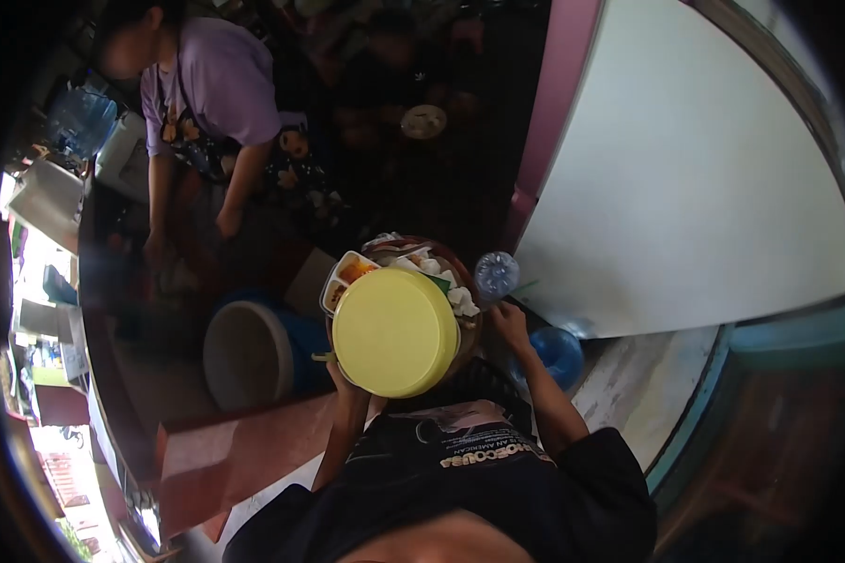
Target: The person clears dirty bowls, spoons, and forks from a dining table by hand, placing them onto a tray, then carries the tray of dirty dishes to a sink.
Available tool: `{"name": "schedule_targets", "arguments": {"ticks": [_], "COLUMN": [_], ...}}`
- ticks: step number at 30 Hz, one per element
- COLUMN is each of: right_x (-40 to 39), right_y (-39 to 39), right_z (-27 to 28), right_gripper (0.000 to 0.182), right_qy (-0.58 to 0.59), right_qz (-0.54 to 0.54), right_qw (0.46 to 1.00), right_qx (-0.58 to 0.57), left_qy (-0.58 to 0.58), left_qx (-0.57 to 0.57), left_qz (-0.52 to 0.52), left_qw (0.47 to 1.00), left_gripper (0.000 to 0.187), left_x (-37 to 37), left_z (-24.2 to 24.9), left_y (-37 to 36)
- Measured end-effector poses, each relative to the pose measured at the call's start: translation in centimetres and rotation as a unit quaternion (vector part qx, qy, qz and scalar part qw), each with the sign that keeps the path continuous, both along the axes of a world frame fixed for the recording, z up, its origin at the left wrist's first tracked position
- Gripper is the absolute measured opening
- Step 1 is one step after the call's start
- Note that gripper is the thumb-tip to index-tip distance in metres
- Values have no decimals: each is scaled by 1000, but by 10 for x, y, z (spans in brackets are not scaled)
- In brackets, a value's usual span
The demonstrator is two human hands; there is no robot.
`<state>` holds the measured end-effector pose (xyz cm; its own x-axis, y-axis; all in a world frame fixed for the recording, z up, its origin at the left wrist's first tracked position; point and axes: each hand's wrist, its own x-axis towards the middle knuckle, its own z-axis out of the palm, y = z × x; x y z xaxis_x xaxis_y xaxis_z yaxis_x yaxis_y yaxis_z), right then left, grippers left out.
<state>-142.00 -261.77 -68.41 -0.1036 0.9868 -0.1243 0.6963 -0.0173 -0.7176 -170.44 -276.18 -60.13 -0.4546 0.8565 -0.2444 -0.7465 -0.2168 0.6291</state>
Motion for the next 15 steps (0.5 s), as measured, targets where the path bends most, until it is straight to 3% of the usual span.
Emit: {"name": "schedule_targets", "arguments": {"ticks": [4, 6, 13, 15], "right_x": [-47, -57, -90, -101], "right_y": [84, 132, 285, 332], "right_z": [24, -23, -71, -72], "right_gripper": [37, 35, 30, 28], "right_qy": [20, 47, 78, 89], "right_qz": [-9, -38, -146, -183], "right_qw": [999, 998, 983, 974], "right_qx": [-25, 12, 82, 102], "left_qy": [-59, -56, -158, -70], "left_qx": [21, 11, -31, -73], "left_qz": [21, 33, -41, -21], "left_qw": [998, 998, 986, 995], "left_gripper": [47, 46, 53, 48], "left_x": [-12, -19, -55, -59], "left_z": [-16, -16, -64, -33], "left_y": [60, 95, 232, 288]}}
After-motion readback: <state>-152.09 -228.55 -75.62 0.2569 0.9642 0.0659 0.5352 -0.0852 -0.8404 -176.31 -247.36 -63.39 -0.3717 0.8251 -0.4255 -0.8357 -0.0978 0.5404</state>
